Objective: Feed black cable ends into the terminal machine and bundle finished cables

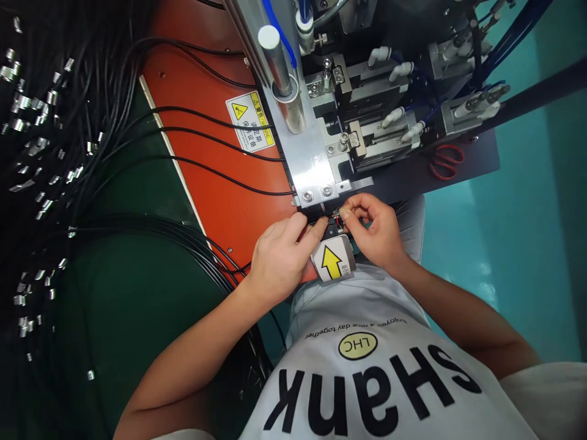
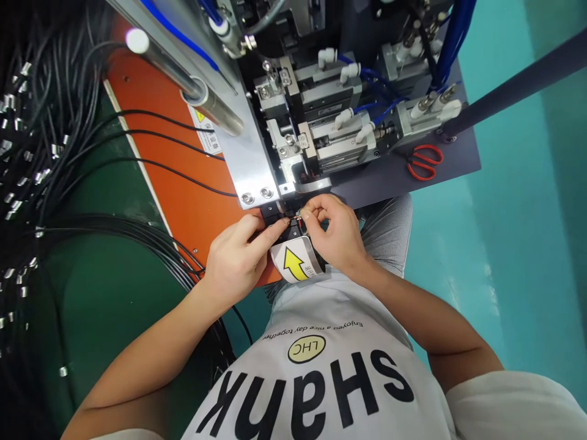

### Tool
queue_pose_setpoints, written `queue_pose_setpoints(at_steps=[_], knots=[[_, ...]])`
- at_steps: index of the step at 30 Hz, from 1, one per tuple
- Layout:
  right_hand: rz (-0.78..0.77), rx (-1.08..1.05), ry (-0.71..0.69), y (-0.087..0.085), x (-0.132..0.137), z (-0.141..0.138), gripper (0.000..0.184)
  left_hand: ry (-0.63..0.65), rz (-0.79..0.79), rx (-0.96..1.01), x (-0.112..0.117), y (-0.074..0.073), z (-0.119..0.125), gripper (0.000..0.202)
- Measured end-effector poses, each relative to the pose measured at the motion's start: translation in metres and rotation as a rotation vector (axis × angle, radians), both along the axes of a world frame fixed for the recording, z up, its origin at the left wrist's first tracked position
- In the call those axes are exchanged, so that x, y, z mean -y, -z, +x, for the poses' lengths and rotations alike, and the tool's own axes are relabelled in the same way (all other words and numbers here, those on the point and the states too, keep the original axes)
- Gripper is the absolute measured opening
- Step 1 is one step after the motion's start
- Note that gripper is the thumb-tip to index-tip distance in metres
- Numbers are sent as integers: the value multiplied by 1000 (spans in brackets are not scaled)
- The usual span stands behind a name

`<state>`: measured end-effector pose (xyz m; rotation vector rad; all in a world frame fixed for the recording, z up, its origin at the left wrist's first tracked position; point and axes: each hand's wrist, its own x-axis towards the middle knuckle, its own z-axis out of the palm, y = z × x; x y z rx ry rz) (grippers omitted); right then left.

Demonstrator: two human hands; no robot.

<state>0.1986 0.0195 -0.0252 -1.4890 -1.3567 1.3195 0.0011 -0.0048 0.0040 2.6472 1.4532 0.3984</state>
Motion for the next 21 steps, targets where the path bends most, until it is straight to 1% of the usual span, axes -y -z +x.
queue_pose_setpoints(at_steps=[6, 8, 12, 14, 17, 21], knots=[[7, 52, 18, 3, 1, -1, 6, 3, -31, 20, 0, 2, 0, 36], [-52, -14, 14, 3, 0, 0, 9, 8, -26, 23, 0, 3, -1, 36], [-249, -238, -26, 3, -4, 4, 15, 28, -38, 43, 0, 4, -2, 36], [-300, -310, -37, 3, -5, 8, 19, 34, -59, 68, 0, 4, -3, 36], [-293, -333, -38, 2, -5, 12, 25, 35, -61, 89, 0, 4, -4, 36], [-284, -307, -16, 0, -5, 10, 25, 41, -40, 100, -1, 3, -3, 35]])
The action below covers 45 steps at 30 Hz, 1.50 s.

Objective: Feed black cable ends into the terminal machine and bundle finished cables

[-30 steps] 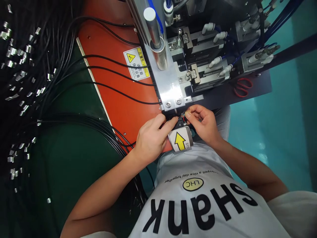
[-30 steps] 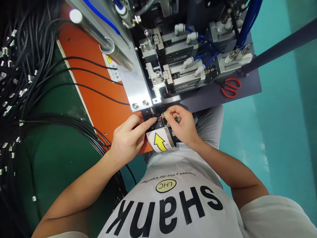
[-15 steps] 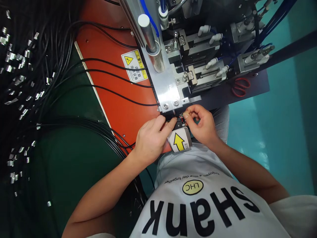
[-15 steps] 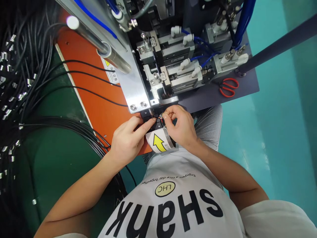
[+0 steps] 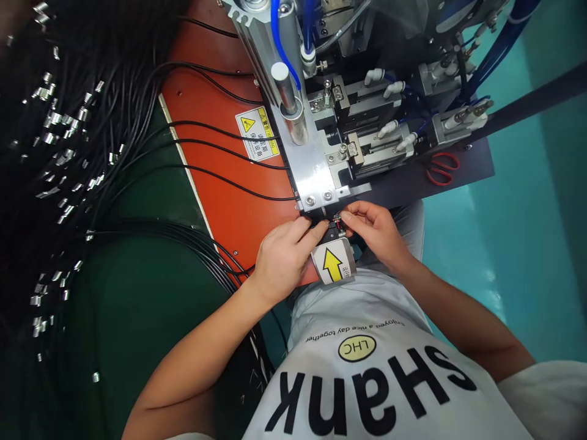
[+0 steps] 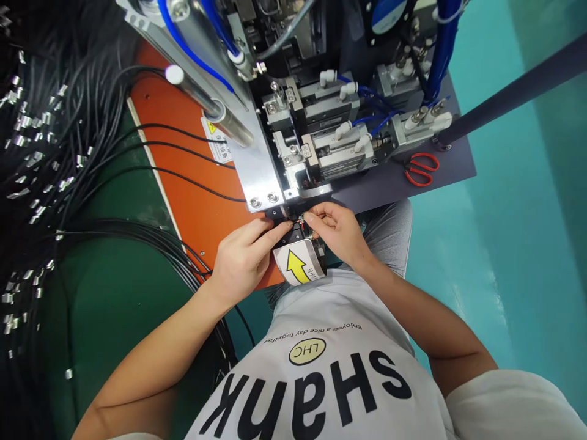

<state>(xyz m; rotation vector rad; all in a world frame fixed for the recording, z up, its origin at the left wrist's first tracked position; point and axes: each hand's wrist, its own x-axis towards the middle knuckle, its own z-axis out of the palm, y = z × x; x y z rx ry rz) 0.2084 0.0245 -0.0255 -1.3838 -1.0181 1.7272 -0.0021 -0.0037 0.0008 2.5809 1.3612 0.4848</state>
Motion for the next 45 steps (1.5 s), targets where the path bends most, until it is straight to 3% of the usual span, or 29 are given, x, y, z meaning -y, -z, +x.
queue_pose_setpoints(at_steps=[12, 22, 36, 40, 45], knots=[[-37, -21, -51, 3, -4, 2, 23, -6, -13, -29, 0, -2, 2, 34], [382, 309, 62, 7, 6, -11, 8, -18, -22, -16, 1, -1, 2, 34], [534, 315, 132, 16, 13, -20, 8, -15, -34, 21, 1, 4, 1, 36], [443, 334, 130, 18, 12, -17, 9, -17, -43, 23, 1, 6, 1, 36], [130, 106, 44, 17, 6, -10, 13, -23, -40, 17, 2, 5, 2, 36]])
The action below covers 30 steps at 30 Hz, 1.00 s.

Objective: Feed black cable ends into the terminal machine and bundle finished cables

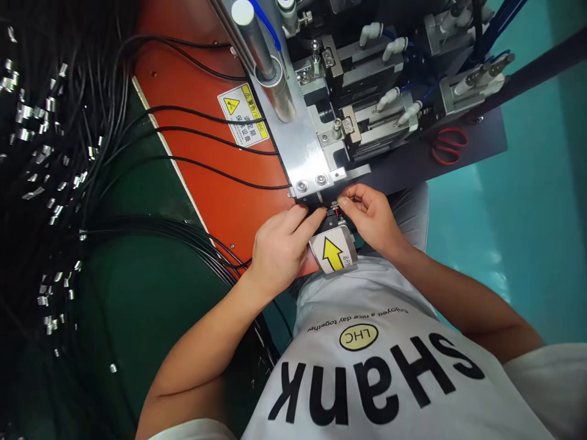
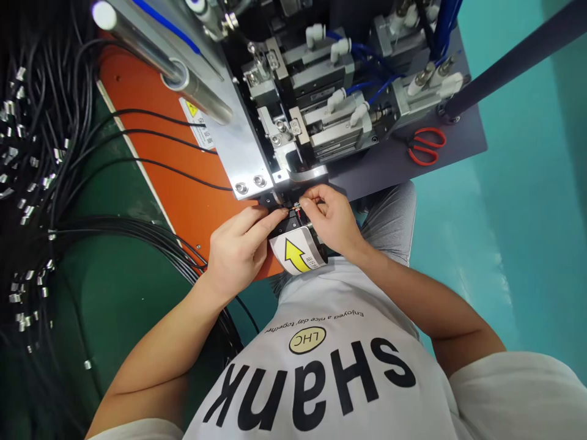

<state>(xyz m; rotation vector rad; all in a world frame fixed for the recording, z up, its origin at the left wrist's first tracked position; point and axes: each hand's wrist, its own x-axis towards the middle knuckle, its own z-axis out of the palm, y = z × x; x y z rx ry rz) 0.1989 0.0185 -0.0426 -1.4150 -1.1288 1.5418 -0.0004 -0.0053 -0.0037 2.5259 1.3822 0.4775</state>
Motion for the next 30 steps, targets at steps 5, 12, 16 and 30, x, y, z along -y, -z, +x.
queue_pose_setpoints(at_steps=[5, 12, 16, 30], knots=[[-64, -17, 54, -9, 9, 9, 23, 15, 8, 2, -1, -5, 1, 35], [-203, 0, -52, -26, 14, 5, 25, -2, -6, -27, -1, -6, 1, 36], [183, 430, -71, -39, 12, 3, 11, 10, -8, -38, -1, -7, 1, 36], [99, 183, -85, -16, 2, 16, 17, 16, 17, -15, -1, -6, 1, 34]])
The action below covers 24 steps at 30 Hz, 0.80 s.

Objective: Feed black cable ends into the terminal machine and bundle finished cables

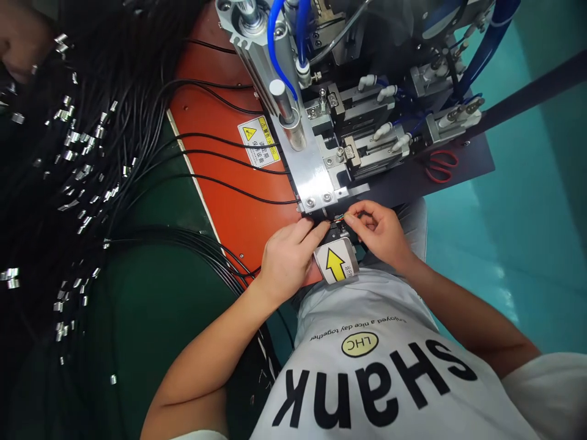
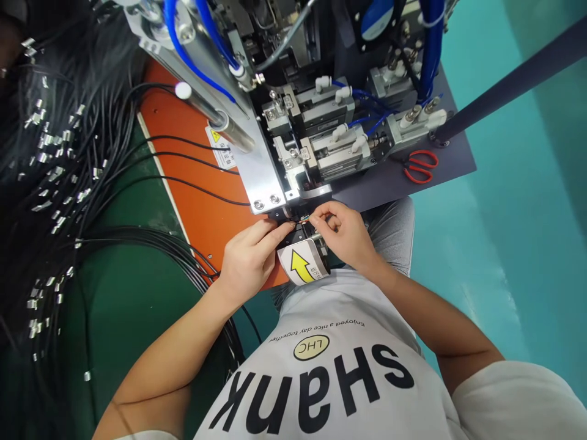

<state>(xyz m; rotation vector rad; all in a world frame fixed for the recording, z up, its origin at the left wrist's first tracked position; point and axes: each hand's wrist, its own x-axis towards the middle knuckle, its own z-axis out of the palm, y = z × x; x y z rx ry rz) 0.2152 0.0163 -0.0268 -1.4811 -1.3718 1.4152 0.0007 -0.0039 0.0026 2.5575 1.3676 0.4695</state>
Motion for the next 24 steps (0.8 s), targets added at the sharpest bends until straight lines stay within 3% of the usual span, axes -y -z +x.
queue_pose_setpoints(at_steps=[3, 5, 12, 19, 24], knots=[[255, 173, -32, -8, 9, -1, 22, -3, -10, 7, 0, 0, 0, 34], [290, 182, -62, -10, 11, -1, 22, -10, -18, 5, 0, 0, -1, 34], [-195, -181, -2, 1, -9, -5, 22, -16, -21, -17, 2, 3, -1, 34], [-379, -413, 44, -2, -17, -11, 23, -91, -45, 17, 2, -6, 3, 20], [-389, -419, 27, -2, -16, -9, 27, -245, -40, -128, 27, -21, 9, 31]])
